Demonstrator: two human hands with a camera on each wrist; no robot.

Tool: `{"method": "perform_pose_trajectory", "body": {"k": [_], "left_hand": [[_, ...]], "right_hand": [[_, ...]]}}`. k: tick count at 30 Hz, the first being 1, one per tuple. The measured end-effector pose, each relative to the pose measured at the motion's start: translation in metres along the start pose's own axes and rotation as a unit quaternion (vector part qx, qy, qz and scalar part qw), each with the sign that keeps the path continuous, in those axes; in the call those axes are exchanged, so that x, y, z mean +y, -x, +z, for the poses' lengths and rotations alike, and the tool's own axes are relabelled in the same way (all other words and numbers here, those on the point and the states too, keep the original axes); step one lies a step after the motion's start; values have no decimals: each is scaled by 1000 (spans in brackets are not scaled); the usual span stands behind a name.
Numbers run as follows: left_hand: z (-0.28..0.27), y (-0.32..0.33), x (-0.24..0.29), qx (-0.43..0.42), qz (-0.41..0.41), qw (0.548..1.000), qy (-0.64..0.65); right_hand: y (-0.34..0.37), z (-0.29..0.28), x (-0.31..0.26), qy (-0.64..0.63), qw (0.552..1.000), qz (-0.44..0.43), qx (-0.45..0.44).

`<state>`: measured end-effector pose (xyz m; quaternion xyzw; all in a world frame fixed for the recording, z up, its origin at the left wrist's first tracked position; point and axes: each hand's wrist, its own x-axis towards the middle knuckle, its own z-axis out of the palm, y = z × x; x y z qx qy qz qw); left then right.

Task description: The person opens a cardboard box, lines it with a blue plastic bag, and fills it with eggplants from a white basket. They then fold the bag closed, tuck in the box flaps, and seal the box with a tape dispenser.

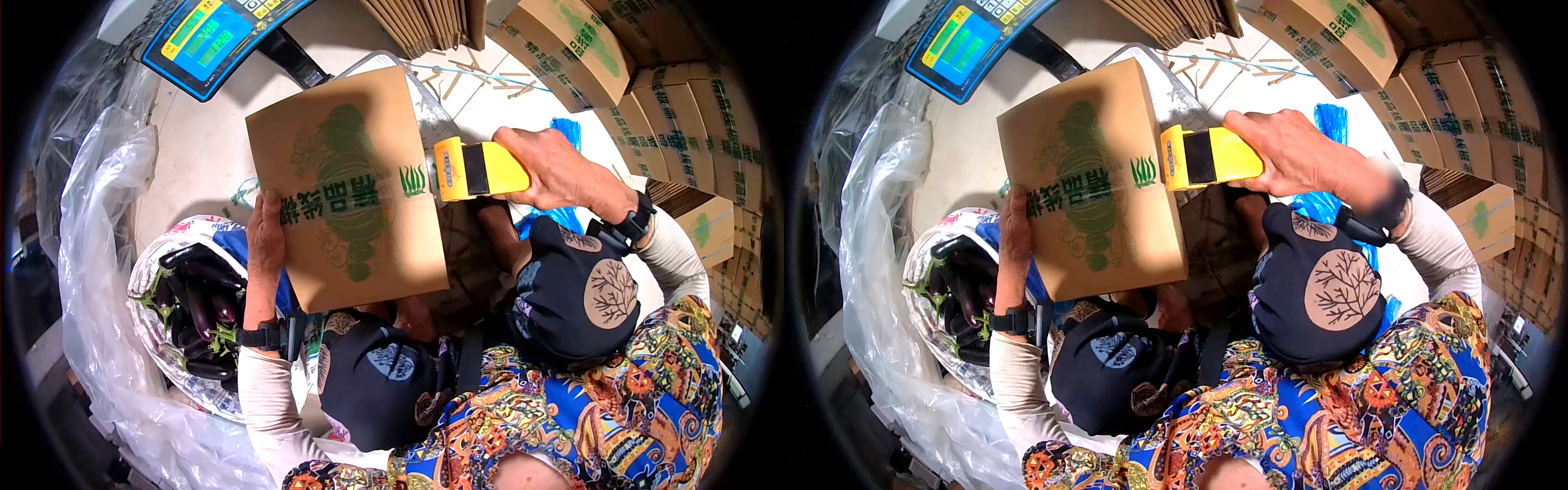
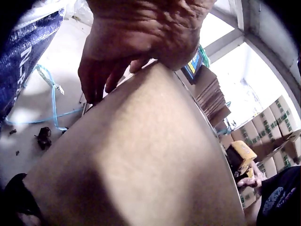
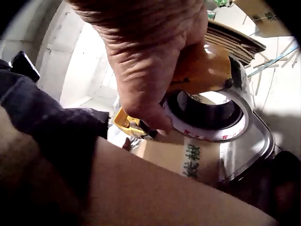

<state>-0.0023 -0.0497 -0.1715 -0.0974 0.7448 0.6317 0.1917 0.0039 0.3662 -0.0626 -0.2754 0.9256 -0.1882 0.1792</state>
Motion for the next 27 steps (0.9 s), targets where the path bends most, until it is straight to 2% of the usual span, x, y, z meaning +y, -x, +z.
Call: {"method": "perform_pose_trajectory", "body": {"k": [5, 11, 13, 18, 23, 26, 27], "left_hand": [[2, 3, 6, -4, 26, 1000, -12], [6, 3, 10, -8, -26, 998, 53], [2, 1, 6, -42, -34, 994, 98], [2, 3, 6, -89, -132, 957, 243], [7, 4, 5, -121, -166, 905, 372], [16, 8, 4, -79, -157, 908, 381], [22, 10, 4, -90, -150, 903, 392]], "right_hand": [[-4, 13, 16, -71, 997, -7, -8], [4, 43, 44, -102, 995, 8, 20], [8, 43, 51, -112, 993, 22, 18], [-24, 60, 37, -73, 997, -8, 23], [-24, 69, 37, -89, 996, 20, 20], [-20, 74, 35, -109, 992, 48, 43], [-14, 73, 37, -111, 991, 48, 62]]}}
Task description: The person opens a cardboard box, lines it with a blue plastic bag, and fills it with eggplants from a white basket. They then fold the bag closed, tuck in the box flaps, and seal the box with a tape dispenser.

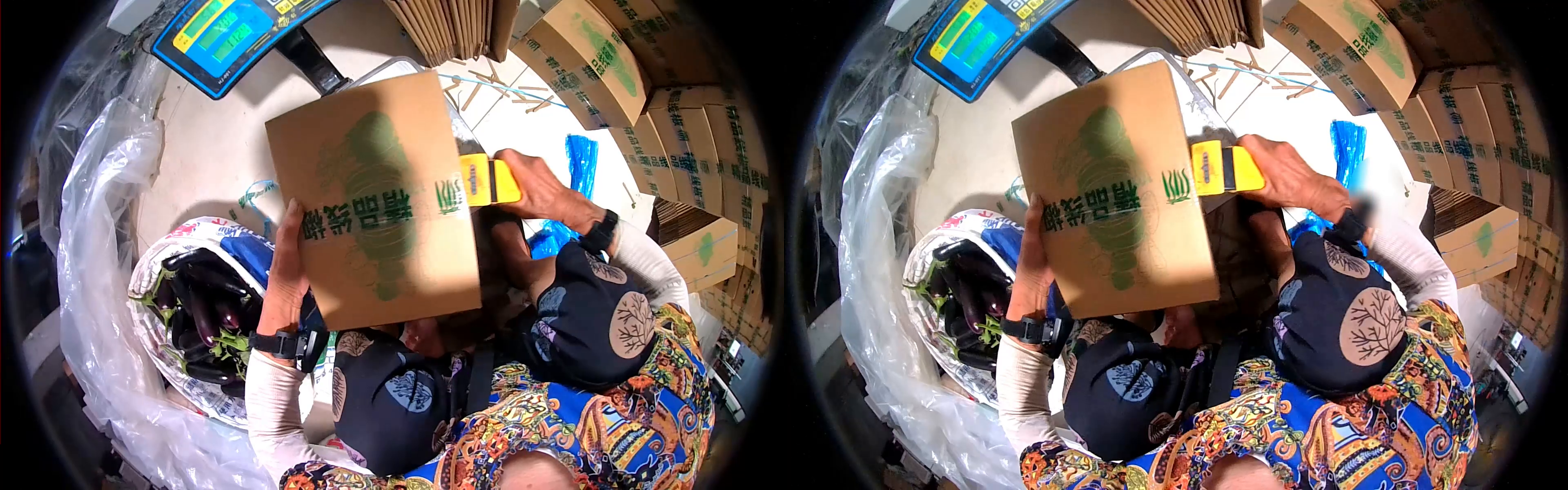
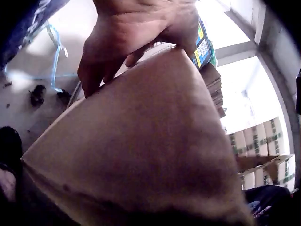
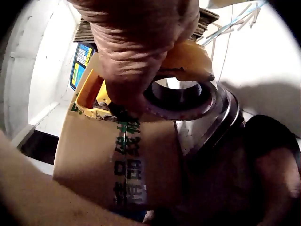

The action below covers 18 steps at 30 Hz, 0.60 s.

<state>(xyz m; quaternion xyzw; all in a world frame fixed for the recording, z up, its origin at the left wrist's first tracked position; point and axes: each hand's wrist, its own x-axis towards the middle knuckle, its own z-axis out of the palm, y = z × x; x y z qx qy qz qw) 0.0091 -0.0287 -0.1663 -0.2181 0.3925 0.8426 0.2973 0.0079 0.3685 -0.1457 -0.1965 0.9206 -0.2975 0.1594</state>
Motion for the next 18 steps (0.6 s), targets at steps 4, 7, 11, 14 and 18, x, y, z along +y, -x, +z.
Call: {"method": "perform_pose_trajectory", "body": {"k": [4, 7, 11, 14, 18], "left_hand": [[16, -15, -21, -53, 5, 998, 17], [3, -48, -42, -111, -17, 993, 34], [-21, -57, -32, -95, -3, 995, 6], [-38, -46, -12, -27, 53, 990, -126], [8, 12, 29, 15, 133, 929, -346]], "right_hand": [[14, -62, -25, 61, 998, -22, -12], [15, -109, -58, 179, 983, -39, -27], [-4, -112, -96, 242, 968, -48, -39], [-36, -84, -126, 206, 974, -96, -21], [-86, -54, -179, 183, 975, -122, -42]]}}
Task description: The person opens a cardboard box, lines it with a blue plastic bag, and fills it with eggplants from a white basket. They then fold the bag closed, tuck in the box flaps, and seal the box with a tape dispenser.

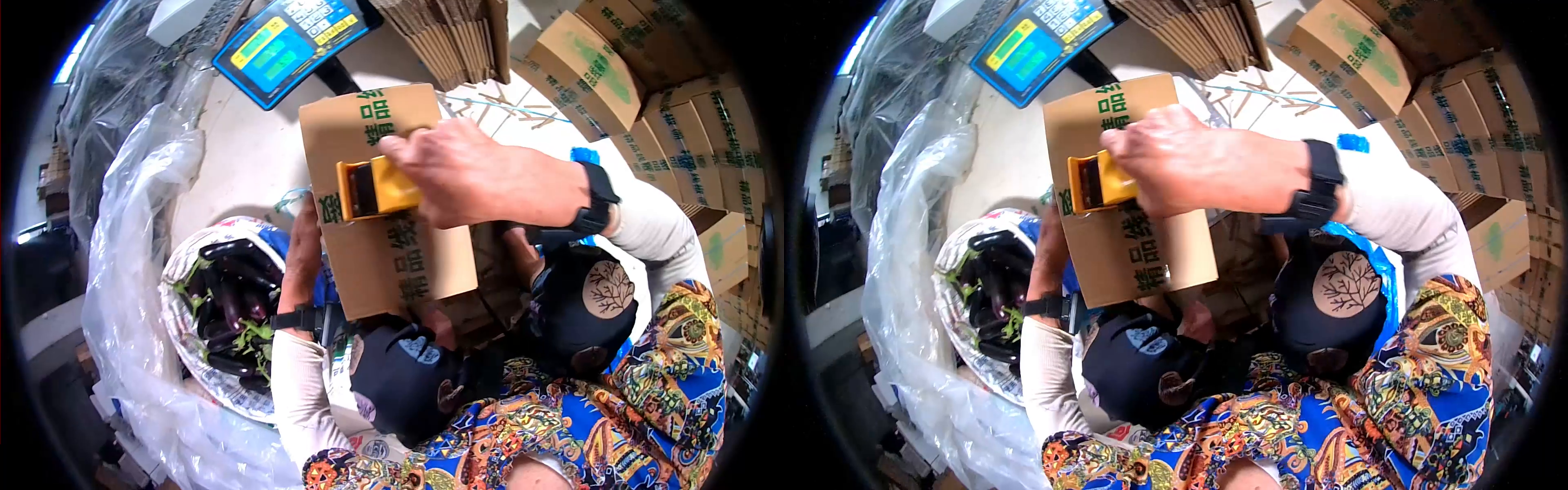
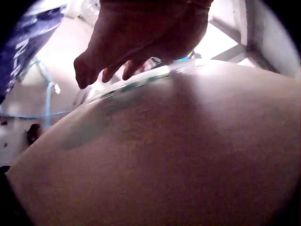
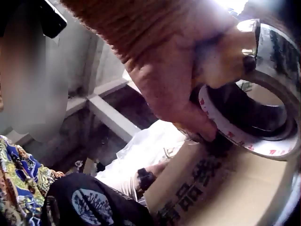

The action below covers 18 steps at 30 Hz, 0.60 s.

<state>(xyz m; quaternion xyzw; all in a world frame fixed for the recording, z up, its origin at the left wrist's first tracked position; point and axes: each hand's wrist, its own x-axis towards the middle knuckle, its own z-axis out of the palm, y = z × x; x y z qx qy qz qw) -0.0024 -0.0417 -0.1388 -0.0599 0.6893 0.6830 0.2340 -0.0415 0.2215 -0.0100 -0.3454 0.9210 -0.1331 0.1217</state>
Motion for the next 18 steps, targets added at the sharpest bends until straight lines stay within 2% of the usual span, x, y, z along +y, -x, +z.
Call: {"method": "perform_pose_trajectory", "body": {"k": [1, 2, 4, 5, 6, 7, 8, 10, 12, 14, 15, 16, 18], "left_hand": [[5, 9, 25, 19, -74, 990, 119], [13, 11, 42, 19, 16, 989, 144], [4, -4, 42, 33, 94, 992, -77], [-7, -15, 23, 68, 142, 958, -240], [-15, -25, 6, 98, 185, 894, -395], [-8, -26, 17, 110, 109, 944, -292], [-21, -36, -1, 105, 233, 880, -401], [-26, -35, -6, 125, 286, 804, -506], [-21, -31, -2, 156, 160, 908, -353], [-14, -26, 10, 185, 104, 915, -344], [-14, -24, 11, 180, 104, 918, -339], [-16, -24, 10, 192, 85, 912, -351], [-26, -29, -2, 180, 104, 916, -344]], "right_hand": [[-11, 1, -8, -6, 1000, -16, -3], [-18, 2, -14, -11, 999, -32, -7], [-25, 9, -12, -24, 998, -57, 24], [-26, 8, -12, -25, 998, -60, 23], [-25, 7, -13, -27, 998, -61, 21], [-23, 4, -14, -18, 999, -51, 7], [-20, 3, -16, -15, 998, -54, 7], [-14, 1, -19, -5, 998, -60, 10], [-8, -1, -16, 21, 999, -36, -8], [2, -16, -10, 39, 997, 2, -61], [10, -22, -2, 31, 996, 18, -81], [24, -16, 12, 15, 998, 30, -47], [48, 5, 47, 7, 1000, -4, 13]]}}
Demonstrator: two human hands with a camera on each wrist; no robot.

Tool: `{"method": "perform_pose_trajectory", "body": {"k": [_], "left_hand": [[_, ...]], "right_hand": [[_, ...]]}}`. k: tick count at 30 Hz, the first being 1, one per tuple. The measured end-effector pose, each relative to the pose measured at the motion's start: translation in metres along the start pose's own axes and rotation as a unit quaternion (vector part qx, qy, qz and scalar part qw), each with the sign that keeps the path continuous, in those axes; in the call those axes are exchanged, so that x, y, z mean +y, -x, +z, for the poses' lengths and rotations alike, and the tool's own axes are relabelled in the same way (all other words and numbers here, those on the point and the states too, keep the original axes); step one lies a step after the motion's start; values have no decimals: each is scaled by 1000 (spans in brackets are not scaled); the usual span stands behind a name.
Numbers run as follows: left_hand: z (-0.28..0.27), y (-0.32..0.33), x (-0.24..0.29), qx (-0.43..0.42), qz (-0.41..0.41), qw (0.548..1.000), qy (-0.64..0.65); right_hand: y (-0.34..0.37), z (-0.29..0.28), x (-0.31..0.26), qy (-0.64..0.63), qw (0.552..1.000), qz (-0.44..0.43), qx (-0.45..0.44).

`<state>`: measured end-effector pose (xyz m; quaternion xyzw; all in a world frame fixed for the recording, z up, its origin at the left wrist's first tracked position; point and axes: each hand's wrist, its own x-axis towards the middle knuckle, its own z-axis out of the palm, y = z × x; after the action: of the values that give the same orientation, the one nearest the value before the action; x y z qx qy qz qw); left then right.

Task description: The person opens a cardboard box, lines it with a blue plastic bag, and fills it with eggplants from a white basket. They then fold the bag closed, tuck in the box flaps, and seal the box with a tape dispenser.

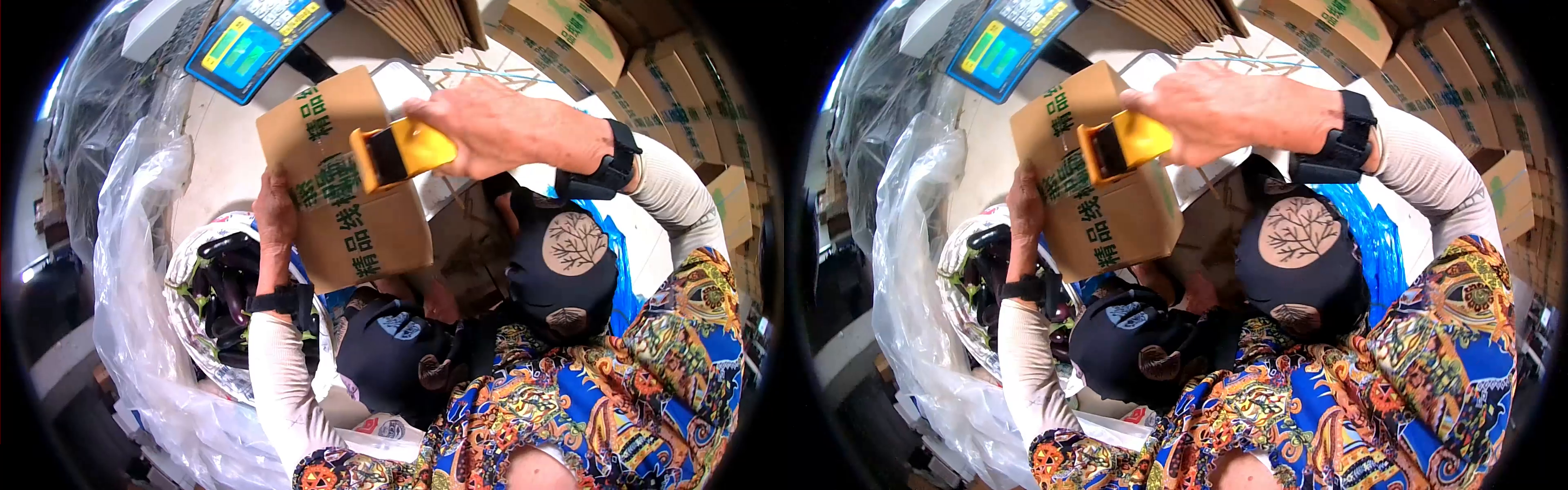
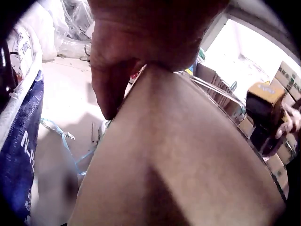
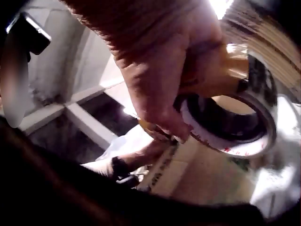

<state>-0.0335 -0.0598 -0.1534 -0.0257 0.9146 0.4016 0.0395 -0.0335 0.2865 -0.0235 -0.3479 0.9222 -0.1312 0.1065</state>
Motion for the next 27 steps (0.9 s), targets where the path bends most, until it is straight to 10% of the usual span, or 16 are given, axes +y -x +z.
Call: {"method": "perform_pose_trajectory", "body": {"k": [17, 25, 26, 27], "left_hand": [[-18, 7, 11, -44, -89, 995, -9], [-19, 11, 26, -51, -95, 994, 7], [-18, 11, 27, -54, -89, 995, 1], [-16, 11, 28, -51, -93, 994, 2]], "right_hand": [[151, 128, 131, -109, 984, 109, 92], [67, 112, 81, -12, 983, 156, -100], [70, 147, 89, 32, 997, 48, 49], [59, 169, 86, 153, 987, 33, 21]]}}
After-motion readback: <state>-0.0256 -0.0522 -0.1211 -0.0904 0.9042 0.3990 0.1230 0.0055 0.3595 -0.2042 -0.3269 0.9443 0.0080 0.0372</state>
